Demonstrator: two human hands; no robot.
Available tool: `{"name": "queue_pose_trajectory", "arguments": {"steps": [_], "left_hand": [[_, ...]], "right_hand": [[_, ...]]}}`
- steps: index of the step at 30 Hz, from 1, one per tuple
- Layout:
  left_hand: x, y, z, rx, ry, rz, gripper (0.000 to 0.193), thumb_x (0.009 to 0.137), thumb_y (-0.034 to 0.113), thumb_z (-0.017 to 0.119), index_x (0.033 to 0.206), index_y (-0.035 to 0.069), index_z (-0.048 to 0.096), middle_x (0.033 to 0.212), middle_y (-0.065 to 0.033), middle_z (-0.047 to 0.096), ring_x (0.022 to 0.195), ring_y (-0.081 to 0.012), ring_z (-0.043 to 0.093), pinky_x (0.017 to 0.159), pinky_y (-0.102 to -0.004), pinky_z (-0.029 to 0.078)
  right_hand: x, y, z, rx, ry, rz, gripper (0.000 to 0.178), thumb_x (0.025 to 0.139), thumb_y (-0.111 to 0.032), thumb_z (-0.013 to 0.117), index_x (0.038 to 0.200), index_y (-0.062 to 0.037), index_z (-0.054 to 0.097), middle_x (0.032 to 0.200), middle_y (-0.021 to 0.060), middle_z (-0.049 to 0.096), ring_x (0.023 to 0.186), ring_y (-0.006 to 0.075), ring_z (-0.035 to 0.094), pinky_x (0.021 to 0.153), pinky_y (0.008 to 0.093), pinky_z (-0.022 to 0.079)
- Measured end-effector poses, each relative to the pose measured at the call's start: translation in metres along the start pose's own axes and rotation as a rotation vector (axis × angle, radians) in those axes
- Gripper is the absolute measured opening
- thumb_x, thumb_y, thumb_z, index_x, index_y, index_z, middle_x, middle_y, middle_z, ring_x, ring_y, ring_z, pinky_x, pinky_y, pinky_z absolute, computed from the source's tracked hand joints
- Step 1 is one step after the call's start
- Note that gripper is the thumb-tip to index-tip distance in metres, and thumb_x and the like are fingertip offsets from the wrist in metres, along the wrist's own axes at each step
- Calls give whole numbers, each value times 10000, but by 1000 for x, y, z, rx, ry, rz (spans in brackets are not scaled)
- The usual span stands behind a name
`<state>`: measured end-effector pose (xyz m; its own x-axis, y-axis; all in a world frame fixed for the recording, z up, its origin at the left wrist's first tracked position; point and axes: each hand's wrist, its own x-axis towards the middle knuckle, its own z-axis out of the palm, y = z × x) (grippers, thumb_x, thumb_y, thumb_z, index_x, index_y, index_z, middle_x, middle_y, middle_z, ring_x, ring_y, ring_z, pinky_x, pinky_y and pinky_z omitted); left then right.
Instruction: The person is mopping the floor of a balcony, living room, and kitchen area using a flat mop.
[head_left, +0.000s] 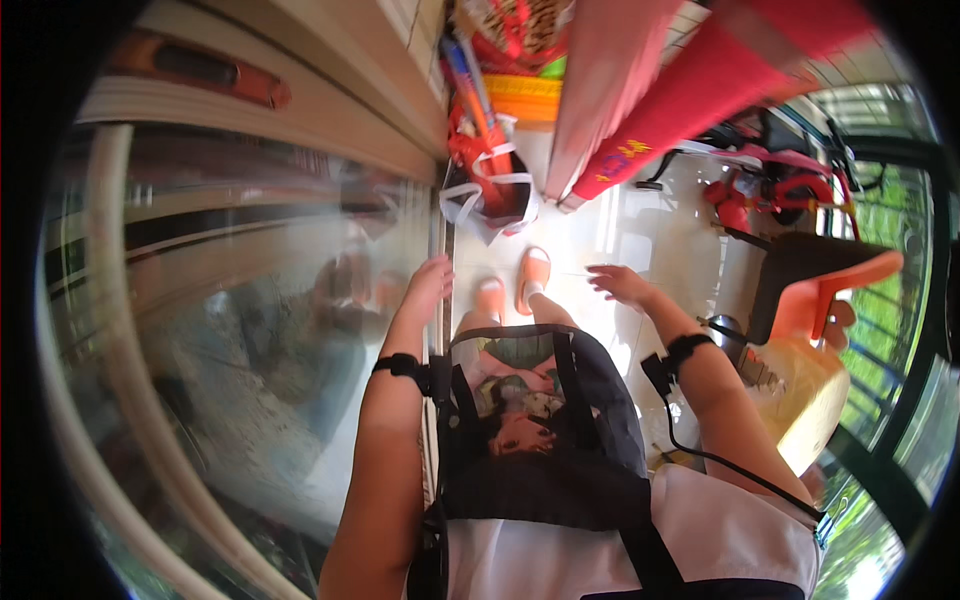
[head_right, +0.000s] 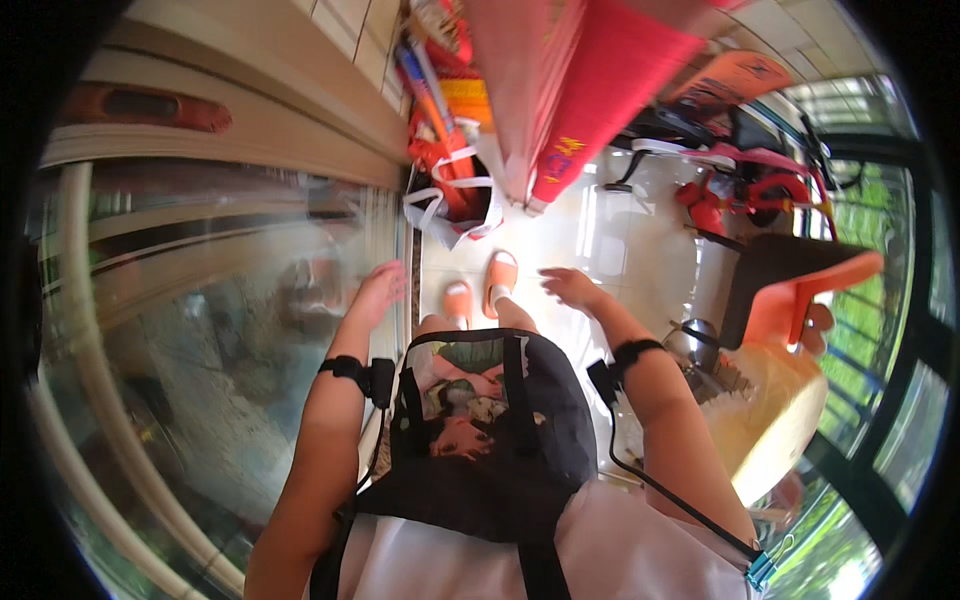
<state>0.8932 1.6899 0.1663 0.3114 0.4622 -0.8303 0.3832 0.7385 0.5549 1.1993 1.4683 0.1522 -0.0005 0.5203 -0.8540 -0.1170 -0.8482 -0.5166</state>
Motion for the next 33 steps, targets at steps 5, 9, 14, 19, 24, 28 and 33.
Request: {"name": "queue_pose_trajectory", "arguments": {"steps": [5, 9, 14, 19, 24, 28, 33], "left_hand": [[-20, 11, 23, 231, -109, -118, 368, 866, 179, 443, 1219, 77, 424, 1141, -80, 519, 1060, -216, 503, 870, -360, 429], [38, 40, 28, 434, -300, -101, 389, 846, 196, 482, 1213, 81, 425, 1133, -72, 522, 1030, -213, 509, 858, -359, 422], [66, 40, 103, 536, -491, -109, 443, 871, 202, 442, 1285, 68, 361, 1261, -123, 446, 1140, -239, 450, 937, -383, 359], [64, -7, 181, 754, -621, -174, 430, 884, 194, 407, 1287, 59, 340, 1283, -121, 416, 1164, -252, 423, 946, -394, 350], [-3, -67, 290, 960, -846, -174, 422, 884, 203, 423, 1276, 67, 345, 1275, -114, 412, 1147, -252, 427, 926, -385, 365], [-98, -136, 386, 1244, -1090, -60, 411, 887, 230, 445, 1268, 96, 369, 1269, -97, 426, 1131, -245, 443, 930, -394, 364], [-226, -207, 490, 1452, -1313, 157, 361, 894, 184, 443, 1242, 94, 414, 1221, -69, 479, 1052, -176, 502, 852, -323, 420]], "right_hand": [[-149, 100, -6, 527, 485, -34, 430, 862, -184, 503, 1273, -82, 426, 1124, 72, 560, 982, 163, 549, 797, 286, 438], [-207, 154, 82, 947, 854, 0, 392, 877, -158, 476, 1256, -68, 431, 1134, 94, 550, 1012, 202, 550, 822, 329, 451], [-257, 239, 212, 1261, 890, 363, 373, 837, -128, 509, 1205, -73, 472, 1087, 94, 562, 955, 217, 568, 791, 354, 465], [-263, 276, 300, 1565, 994, 271, 383, 833, -130, 538, 1207, -72, 478, 1079, 79, 559, 966, 201, 566, 795, 354, 477], [-286, 317, 343, 1701, 1045, 158, 401, 839, -155, 532, 1224, -68, 457, 1092, 79, 555, 977, 206, 560, 807, 362, 471], [-303, 381, 369, 1827, 1102, 45, 368, 831, -143, 541, 1191, -83, 486, 1034, 54, 576, 920, 192, 580, 756, 349, 484], [-312, 443, 371, 1826, 1215, 68, 340, 820, -155, 557, 1148, -73, 517, 955, 40, 595, 820, 155, 591, 657, 324, 489]]}}
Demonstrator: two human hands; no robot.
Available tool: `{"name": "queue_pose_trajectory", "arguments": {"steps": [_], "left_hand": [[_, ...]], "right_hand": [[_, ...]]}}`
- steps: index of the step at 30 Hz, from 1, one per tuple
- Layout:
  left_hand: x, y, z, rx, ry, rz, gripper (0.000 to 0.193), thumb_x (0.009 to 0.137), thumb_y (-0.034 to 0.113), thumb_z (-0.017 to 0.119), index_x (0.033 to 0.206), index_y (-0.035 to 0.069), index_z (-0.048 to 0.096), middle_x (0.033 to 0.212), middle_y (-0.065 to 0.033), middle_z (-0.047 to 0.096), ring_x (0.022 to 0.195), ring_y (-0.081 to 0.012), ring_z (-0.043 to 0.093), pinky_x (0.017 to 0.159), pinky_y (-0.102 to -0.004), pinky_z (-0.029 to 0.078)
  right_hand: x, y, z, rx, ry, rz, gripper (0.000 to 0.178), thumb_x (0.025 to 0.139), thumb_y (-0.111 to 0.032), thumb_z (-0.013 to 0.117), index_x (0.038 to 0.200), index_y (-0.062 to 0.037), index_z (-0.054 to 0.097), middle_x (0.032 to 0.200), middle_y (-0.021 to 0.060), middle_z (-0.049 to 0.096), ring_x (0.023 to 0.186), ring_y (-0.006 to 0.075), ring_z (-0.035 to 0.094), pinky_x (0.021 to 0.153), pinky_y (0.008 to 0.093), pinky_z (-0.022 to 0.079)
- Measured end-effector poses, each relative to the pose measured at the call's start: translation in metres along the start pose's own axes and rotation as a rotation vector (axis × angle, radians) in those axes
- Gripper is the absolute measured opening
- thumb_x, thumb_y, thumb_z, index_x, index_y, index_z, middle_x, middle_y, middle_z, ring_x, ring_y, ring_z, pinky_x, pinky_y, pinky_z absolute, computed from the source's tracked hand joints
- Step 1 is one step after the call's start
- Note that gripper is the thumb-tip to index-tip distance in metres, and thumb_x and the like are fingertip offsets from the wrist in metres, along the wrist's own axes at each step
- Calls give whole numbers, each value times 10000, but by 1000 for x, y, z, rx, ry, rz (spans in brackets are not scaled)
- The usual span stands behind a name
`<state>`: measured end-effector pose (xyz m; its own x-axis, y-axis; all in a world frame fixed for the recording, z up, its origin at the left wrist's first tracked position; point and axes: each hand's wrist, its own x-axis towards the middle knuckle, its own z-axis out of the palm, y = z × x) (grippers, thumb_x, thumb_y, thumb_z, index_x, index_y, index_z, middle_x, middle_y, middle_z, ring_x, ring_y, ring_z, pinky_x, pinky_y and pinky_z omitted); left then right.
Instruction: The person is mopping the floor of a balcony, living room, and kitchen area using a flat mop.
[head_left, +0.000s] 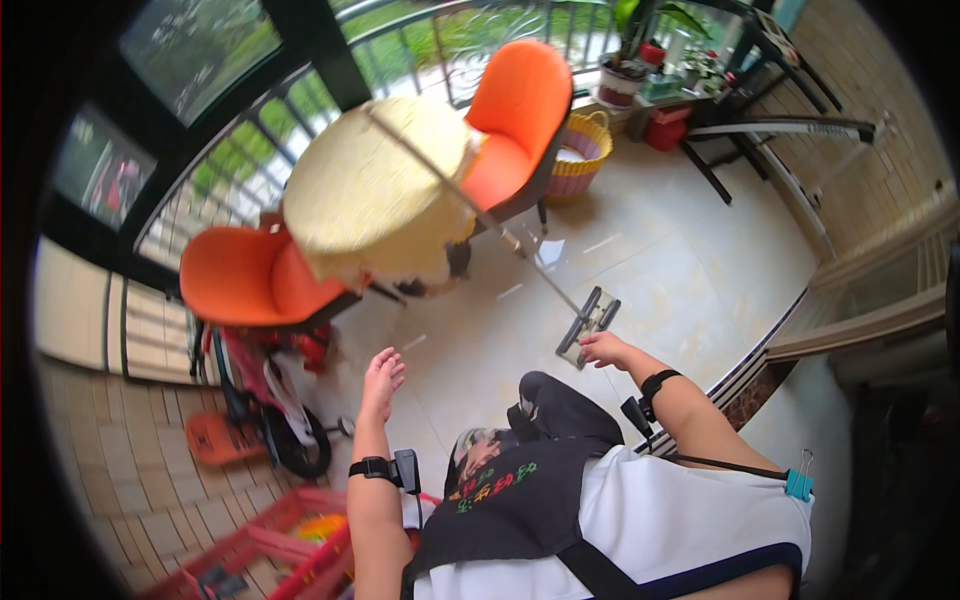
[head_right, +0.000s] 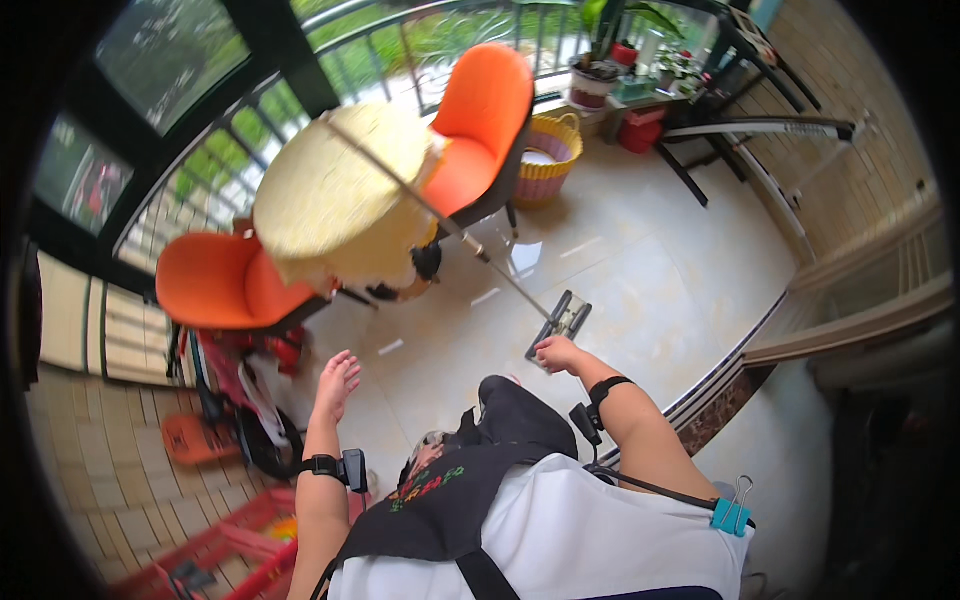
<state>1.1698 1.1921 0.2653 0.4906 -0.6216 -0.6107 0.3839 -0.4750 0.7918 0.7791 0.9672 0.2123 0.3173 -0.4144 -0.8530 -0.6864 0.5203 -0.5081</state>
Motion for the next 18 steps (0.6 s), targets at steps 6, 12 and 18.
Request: {"name": "queue_pose_trajectory", "arguments": {"steps": [6, 12, 18], "left_hand": [[97, 146, 73, 91, -104, 177, 348, 888, 184, 478, 1225, 109, 432, 1164, -40, 482, 1054, -164, 491, 807, -310, 435], [211, 245, 107, -43, -111, 214, 637, 821, 150, 590, 1329, 15, 230, 1258, -133, 396, 1163, -241, 415, 888, -360, 424], [333, 288, 141, -277, -130, 325, 799, 744, 192, 695, 1356, 93, 191, 1281, -97, 411, 1259, -203, 287, 1025, -460, 201]], "right_hand": [[18, -51, -40, 150, -26, -132, 334, 850, -182, 526, 1160, -59, 509, 954, 25, 595, 798, 117, 577, 619, 252, 477], [25, -37, -55, 392, 191, -165, 320, 856, -184, 512, 1155, -70, 521, 966, 40, 593, 822, 111, 565, 653, 263, 476], [-25, 21, -5, 678, 622, 103, 300, 847, -176, 507, 1127, -72, 529, 940, 42, 586, 818, 132, 559, 690, 279, 473]]}}
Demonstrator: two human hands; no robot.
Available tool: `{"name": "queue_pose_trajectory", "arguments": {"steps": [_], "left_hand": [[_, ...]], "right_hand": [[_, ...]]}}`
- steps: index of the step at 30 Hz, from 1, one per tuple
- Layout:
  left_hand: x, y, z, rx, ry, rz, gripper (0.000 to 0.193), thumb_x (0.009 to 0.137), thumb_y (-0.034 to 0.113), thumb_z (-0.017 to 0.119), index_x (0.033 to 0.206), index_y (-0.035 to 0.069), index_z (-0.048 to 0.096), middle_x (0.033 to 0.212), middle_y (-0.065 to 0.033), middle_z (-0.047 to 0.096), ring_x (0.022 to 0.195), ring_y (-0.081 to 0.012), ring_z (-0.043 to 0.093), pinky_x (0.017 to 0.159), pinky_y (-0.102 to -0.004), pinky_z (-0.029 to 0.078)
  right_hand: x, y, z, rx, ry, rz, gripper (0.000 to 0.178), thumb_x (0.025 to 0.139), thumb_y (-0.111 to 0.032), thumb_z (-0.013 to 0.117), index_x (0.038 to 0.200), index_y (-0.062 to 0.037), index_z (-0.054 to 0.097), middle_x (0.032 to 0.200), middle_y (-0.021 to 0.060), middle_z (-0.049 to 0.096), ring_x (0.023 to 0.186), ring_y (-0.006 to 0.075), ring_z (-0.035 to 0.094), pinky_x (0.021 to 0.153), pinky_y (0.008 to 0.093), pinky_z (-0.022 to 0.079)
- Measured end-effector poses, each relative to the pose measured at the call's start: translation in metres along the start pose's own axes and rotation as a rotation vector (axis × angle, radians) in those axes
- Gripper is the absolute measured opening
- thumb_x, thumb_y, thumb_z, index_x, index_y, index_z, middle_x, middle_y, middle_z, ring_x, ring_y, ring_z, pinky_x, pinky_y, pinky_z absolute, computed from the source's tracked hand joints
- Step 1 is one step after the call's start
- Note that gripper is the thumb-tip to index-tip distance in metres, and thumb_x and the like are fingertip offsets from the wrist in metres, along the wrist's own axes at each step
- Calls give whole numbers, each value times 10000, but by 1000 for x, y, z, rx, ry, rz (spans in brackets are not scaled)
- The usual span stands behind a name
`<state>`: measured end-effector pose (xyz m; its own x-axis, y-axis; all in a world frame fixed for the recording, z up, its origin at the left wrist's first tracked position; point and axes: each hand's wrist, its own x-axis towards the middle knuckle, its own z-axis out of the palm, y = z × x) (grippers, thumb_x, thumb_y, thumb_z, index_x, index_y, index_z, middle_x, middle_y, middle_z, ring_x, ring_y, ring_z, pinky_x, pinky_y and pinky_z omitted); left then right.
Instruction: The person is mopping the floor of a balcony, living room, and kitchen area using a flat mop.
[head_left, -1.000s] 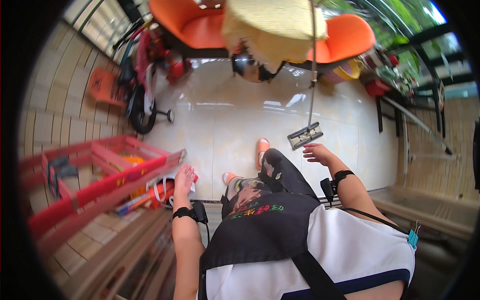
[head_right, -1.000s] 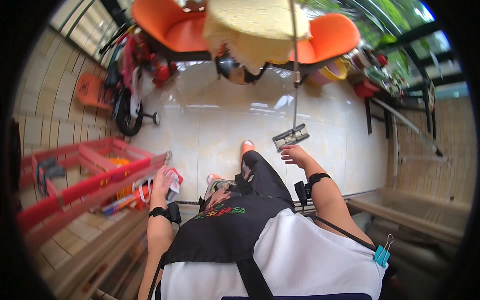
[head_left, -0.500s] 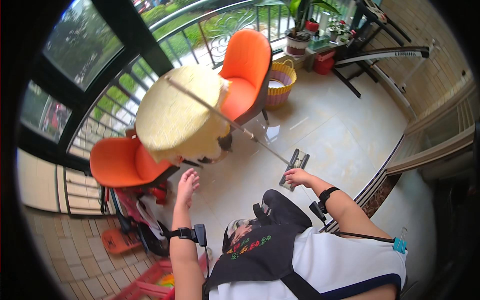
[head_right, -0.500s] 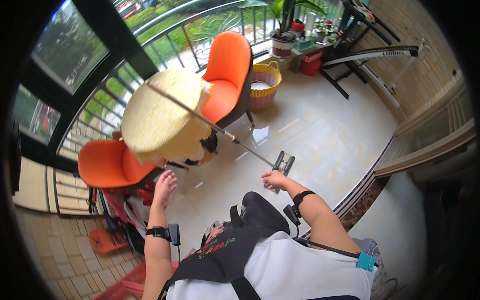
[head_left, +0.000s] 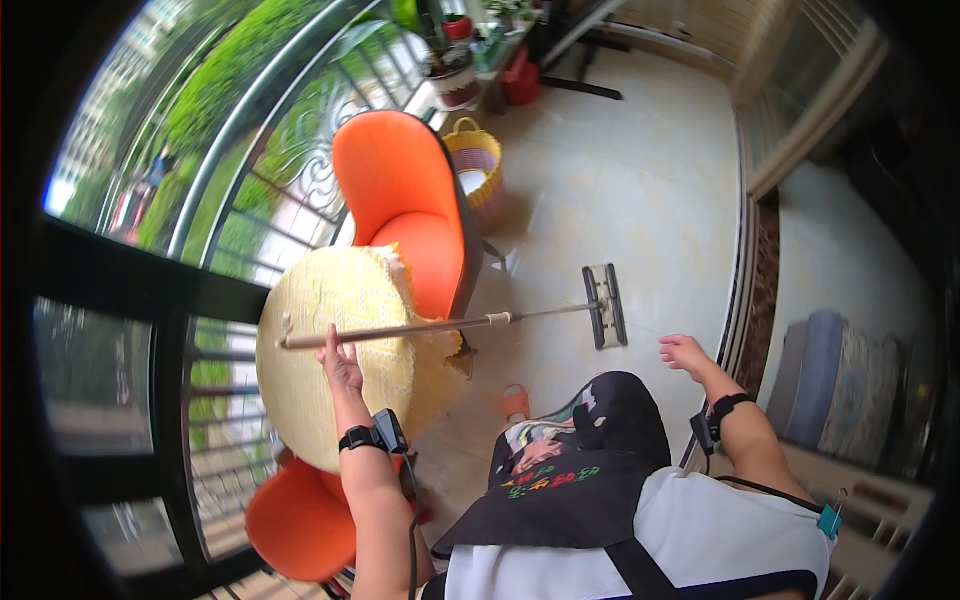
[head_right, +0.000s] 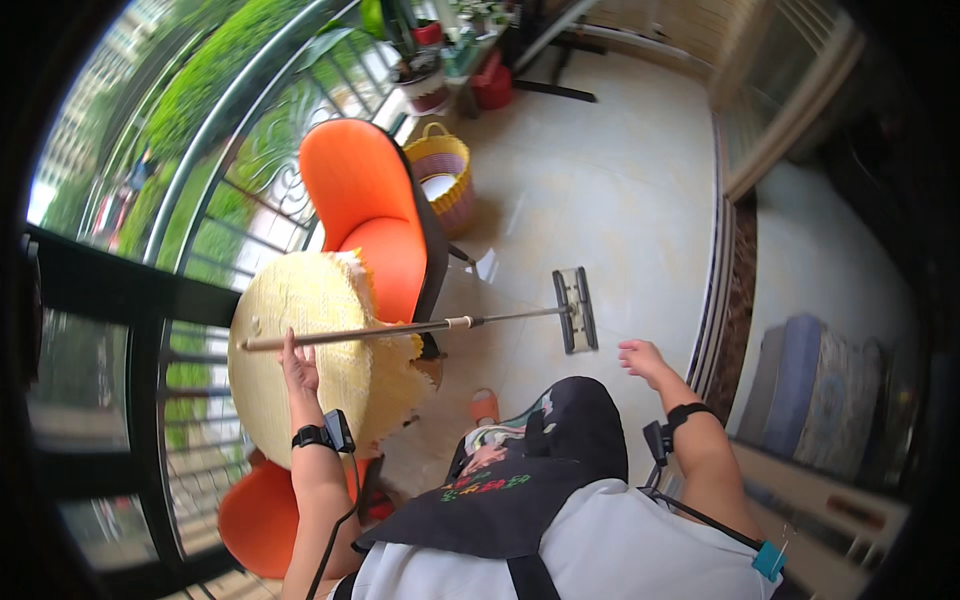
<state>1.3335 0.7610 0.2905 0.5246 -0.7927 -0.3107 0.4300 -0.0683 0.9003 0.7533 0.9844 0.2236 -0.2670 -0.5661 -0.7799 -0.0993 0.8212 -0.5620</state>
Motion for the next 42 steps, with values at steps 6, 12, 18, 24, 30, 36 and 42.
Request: {"name": "queue_pose_trajectory", "arguments": {"steps": [6, 12, 18, 24, 30, 36, 42], "left_hand": [[-12, 20, 90, 274, -811, -35, 462, 808, 112, 613, 1223, 55, 419, 1015, -75, 561, 937, -148, 542, 858, -270, 411], [-128, -13, 196, 551, -1634, 200, 213, 856, 121, 562, 1055, 43, 553, 960, -34, 588, 885, -90, 528, 755, -241, 436], [-308, -59, 179, 714, -1787, 828, 213, 701, 302, 676, 800, 118, 639, 738, -33, 616, 702, -199, 584, 616, -317, 467], [-449, -127, 43, 502, -1993, 1063, 173, 686, 299, 657, 648, 139, 602, 634, 0, 568, 682, -215, 537, 535, -345, 453], [-543, -126, -77, 357, -2546, 903, 229, 731, 345, 627, 724, 126, 560, 657, -51, 563, 711, -260, 560, 574, -372, 464], [-576, -139, -92, 278, -3309, 942, 262, 720, 343, 592, 896, 152, 557, 751, -92, 613, 740, -290, 601, 629, -407, 463], [-551, -164, -22, 100, -3458, 1203, 237, 728, 377, 558, 840, 169, 568, 726, -45, 606, 696, -276, 587, 583, -404, 452]], "right_hand": [[-102, 26, 60, 265, 172, 133, 313, 858, -203, 528, 1137, -63, 522, 977, 55, 583, 840, 137, 562, 706, 281, 474], [-188, -84, 121, 407, 99, -521, 389, 850, -168, 571, 1208, -50, 472, 1042, 49, 568, 927, 126, 548, 746, 248, 452], [-331, -136, 125, 379, 474, -1463, 626, 831, -261, 578, 1341, -63, 274, 1282, 107, 414, 1199, 210, 386, 957, 354, 322], [-430, 18, 166, 627, 1044, -708, 279, 883, -85, 500, 1145, 11, 507, 1002, 109, 590, 931, 179, 579, 813, 272, 462], [-519, 153, 217, 725, 1376, -368, 300, 854, -31, 526, 1152, -2, 508, 1011, 93, 586, 904, 141, 576, 784, 248, 469], [-553, 207, 258, 444, 1017, 11, 333, 769, -61, 616, 1096, -21, 565, 974, 88, 620, 818, 136, 594, 709, 258, 461], [-502, 157, 237, -78, 1017, 18, 236, 708, -93, 661, 934, -31, 635, 837, 138, 627, 736, 288, 614, 652, 308, 482]]}}
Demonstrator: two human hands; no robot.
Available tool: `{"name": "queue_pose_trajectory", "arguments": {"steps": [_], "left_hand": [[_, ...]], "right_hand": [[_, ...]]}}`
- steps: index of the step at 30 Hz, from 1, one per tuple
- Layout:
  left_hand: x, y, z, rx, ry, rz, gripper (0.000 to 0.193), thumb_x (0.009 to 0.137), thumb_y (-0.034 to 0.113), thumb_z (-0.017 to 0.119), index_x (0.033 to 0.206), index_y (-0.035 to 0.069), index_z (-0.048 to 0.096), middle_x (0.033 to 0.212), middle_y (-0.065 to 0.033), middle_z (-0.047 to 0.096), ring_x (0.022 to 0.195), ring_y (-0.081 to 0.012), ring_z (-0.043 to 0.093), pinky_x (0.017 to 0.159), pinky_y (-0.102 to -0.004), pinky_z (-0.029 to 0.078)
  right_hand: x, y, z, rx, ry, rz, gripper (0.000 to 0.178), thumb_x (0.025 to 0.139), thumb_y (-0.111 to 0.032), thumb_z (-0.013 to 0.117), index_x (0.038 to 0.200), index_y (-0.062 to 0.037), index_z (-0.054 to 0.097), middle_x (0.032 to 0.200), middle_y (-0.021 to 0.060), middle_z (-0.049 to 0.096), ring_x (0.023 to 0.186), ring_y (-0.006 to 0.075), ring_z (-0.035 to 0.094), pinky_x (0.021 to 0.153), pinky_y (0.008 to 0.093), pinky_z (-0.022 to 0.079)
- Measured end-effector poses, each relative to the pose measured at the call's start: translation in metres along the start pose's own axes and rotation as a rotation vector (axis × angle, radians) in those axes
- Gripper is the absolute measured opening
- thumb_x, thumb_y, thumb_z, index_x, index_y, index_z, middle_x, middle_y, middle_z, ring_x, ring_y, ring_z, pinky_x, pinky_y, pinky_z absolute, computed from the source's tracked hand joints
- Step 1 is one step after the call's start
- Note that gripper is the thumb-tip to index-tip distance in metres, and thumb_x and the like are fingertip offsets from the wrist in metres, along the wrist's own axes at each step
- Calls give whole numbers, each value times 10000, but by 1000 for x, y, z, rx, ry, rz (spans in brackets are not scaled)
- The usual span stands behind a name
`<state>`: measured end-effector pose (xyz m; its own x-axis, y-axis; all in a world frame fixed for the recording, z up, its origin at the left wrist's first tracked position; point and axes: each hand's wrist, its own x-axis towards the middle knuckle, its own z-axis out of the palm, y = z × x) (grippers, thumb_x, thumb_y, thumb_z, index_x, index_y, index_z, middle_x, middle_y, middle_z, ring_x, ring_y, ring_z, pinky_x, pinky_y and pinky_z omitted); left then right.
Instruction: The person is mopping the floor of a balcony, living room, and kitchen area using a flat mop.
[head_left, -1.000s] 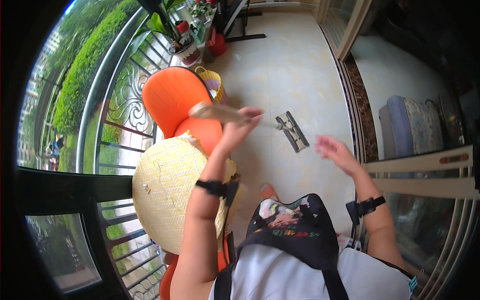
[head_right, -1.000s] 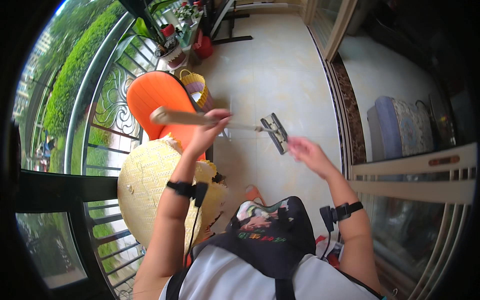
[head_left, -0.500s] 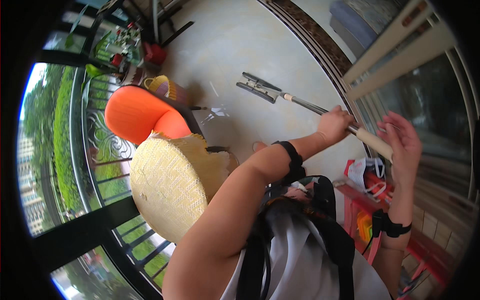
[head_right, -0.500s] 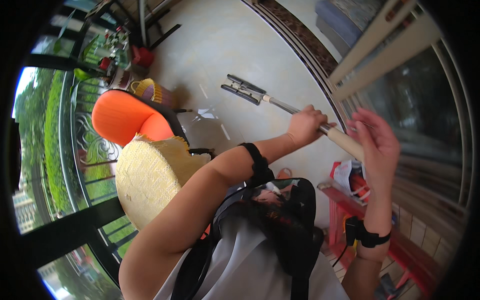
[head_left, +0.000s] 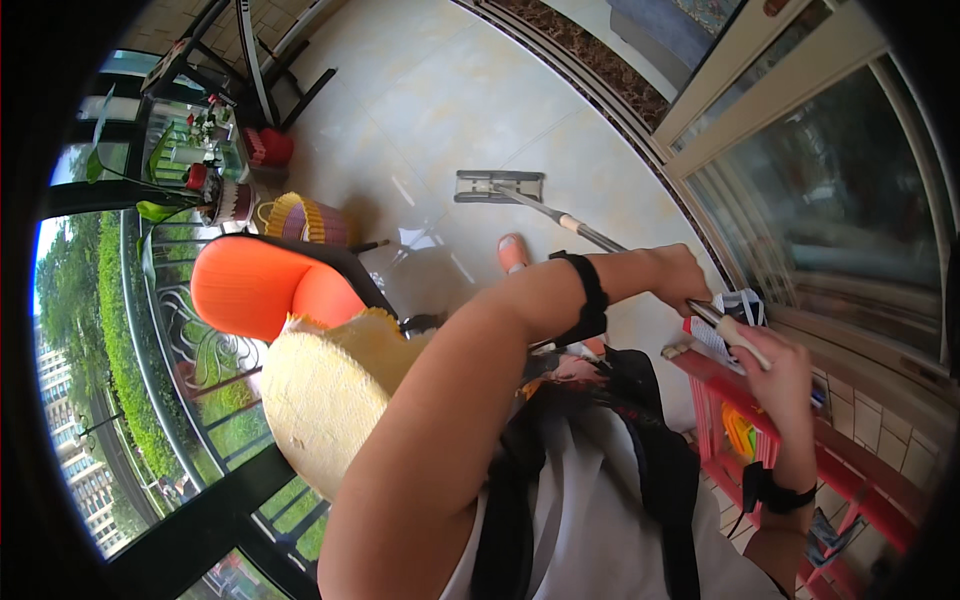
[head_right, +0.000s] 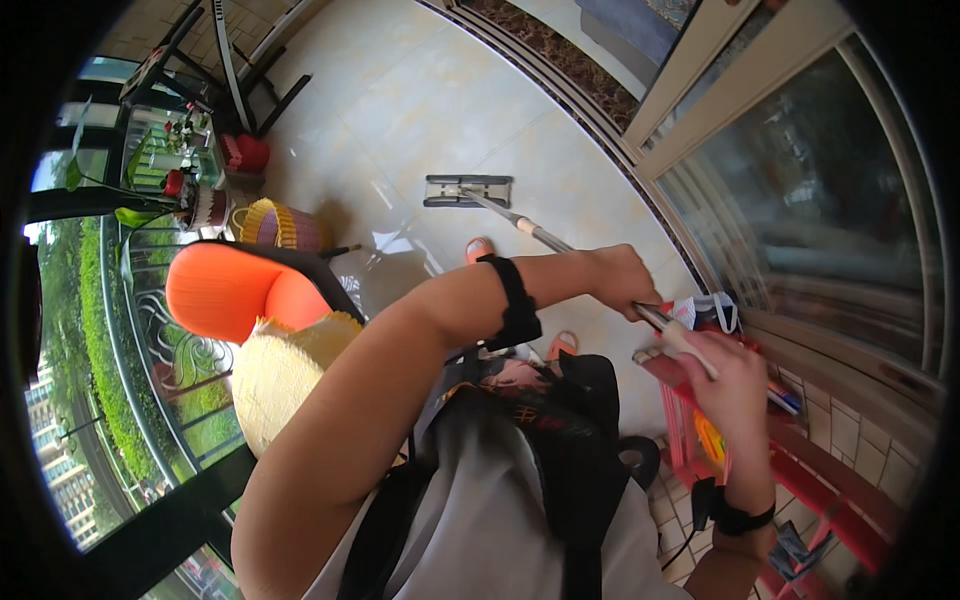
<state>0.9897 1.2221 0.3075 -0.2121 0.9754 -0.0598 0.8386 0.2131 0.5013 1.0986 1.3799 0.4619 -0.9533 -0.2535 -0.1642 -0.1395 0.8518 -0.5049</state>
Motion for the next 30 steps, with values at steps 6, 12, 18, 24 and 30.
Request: {"name": "queue_pose_trajectory", "arguments": {"steps": [6, 12, 18, 24, 30], "left_hand": [[-117, -126, -10, 31, 82, -201, 192, 740, 330, 580, 838, 167, 559, 768, -33, 589, 740, -251, 596, 600, -387, 477], [-247, -254, -30, 37, 236, -890, 167, 753, 236, 592, 909, 182, 571, 880, -21, 594, 920, -220, 562, 723, -379, 461], [-272, -286, -11, -93, 361, -663, 224, 709, 162, 592, 928, 191, 558, 846, -38, 592, 865, -253, 569, 757, -422, 410], [-232, -272, 1, -452, 384, -249, 207, 723, 182, 560, 929, 175, 536, 808, -89, 586, 814, -301, 574, 690, -435, 447], [-237, -320, -57, -399, 125, -162, 190, 758, 264, 537, 933, 187, 532, 828, -58, 594, 821, -273, 581, 690, -429, 443]], "right_hand": [[130, -58, 78, -207, 82, -308, 288, 725, -157, 642, 1005, -108, 595, 847, 78, 589, 624, 284, 582, 533, 356, 471], [305, -138, 167, -300, -49, -375, 389, 748, -143, 610, 1126, -134, 519, 808, 97, 562, 624, 299, 572, 548, 377, 475], [308, -170, 122, -117, -406, -227, 525, 760, -44, 570, 1254, -166, 440, 858, 160, 570, 776, 344, 557, 696, 392, 464], [283, -205, -21, -77, -636, -143, 527, 663, 40, 589, 1164, -114, 534, 966, 155, 599, 848, 341, 571, 752, 364, 457], [324, -208, -31, 109, -678, 174, 416, 685, 33, 591, 1092, -55, 582, 1037, 142, 606, 975, 244, 582, 827, 306, 429]]}}
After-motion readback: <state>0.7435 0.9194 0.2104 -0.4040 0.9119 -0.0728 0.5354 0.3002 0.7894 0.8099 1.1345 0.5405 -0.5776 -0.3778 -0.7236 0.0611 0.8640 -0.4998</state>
